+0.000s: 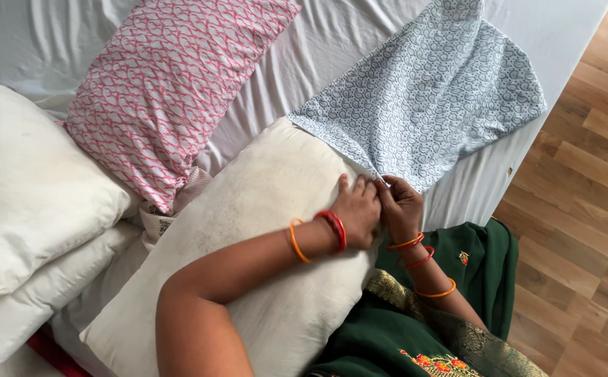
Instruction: The person puts a pillowcase on a pillow by hand while sitting on the floor next to other pillows.
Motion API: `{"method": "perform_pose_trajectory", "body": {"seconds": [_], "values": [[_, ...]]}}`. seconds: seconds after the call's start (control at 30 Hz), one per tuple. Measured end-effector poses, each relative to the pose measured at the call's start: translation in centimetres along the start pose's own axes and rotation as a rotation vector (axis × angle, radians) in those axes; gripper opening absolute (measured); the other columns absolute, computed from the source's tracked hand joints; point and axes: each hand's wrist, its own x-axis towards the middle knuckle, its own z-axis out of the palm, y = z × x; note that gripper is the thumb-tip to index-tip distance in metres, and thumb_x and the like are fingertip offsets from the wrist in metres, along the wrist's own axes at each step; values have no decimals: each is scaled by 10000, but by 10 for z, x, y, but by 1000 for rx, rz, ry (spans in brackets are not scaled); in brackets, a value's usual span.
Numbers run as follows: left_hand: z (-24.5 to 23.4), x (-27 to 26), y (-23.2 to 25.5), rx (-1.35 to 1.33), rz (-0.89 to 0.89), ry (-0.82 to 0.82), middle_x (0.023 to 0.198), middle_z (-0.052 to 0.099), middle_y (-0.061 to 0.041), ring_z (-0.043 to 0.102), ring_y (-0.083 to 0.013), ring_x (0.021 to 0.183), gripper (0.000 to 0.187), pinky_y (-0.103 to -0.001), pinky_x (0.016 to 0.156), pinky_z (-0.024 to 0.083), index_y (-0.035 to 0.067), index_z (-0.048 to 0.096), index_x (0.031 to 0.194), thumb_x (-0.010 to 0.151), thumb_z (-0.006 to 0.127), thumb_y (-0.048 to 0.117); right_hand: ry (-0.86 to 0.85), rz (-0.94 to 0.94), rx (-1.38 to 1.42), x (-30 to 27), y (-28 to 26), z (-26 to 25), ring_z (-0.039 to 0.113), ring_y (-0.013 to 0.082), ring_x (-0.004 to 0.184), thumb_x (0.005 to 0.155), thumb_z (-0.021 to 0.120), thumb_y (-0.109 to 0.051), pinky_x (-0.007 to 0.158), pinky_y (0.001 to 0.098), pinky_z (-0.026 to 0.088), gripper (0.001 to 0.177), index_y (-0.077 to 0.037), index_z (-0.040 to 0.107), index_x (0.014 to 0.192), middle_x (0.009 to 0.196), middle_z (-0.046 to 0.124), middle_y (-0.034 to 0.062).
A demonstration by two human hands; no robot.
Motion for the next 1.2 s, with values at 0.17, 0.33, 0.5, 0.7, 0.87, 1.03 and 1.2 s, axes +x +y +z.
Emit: {"method": "perform_pose_trajectory", "body": {"seconds": [0.17,0.33,0.5,0.7,0.87,1.03,1.2], "values": [[13,52,-120,-384,-582,470,900,757,-110,721,-326,769,407,-456,741,559,132,727,1125,907,687,474,41,-174,-526,-17,17,-13,449,20,522,949,753,-129,485,228,381,199,-3,748,1103,579,586,5],[4,-25,-260,-193,-912,299,1190,688,-231,648,-395,1147,589,-616,1023,407,19,722,1132,851,704,537,21,-188,-570,-21,15,-15,452,47,487,945,757,-139,469,266,387,205,-34,744,1120,552,574,33],[33,-23,-262,-734,-1019,153,1353,609,-282,594,-400,1267,912,-417,1053,476,-21,639,1314,800,748,724,-1,-349,-719,-17,-1,-11,594,148,533,948,762,-203,536,299,473,197,-51,748,1072,676,656,76],[11,-32,-207,-783,-695,343,1174,763,-166,736,-297,1101,784,-379,952,561,118,733,1235,680,733,673,-100,-366,-949,28,-18,2,714,304,749,925,725,-343,702,421,549,270,-94,766,1019,889,753,103],[5,-20,-170,-601,-631,339,1156,726,-217,700,-355,1093,761,-423,931,547,95,708,1233,708,764,643,-239,-224,-1064,89,18,32,717,357,859,930,684,-331,821,461,554,262,-140,810,1058,904,765,137],[-2,-22,-156,-600,-646,250,1163,734,-217,706,-363,1110,710,-431,950,554,101,712,1238,734,736,601,-259,-131,-968,118,30,43,731,337,853,892,703,-363,799,448,557,297,-100,810,978,908,774,129],[4,-9,-136,-560,-575,247,1223,702,-216,678,-367,1142,743,-440,966,536,94,651,1315,753,731,573,-254,101,-843,150,38,61,752,325,808,886,735,-432,777,435,578,350,-127,805,1043,864,770,156]]}}
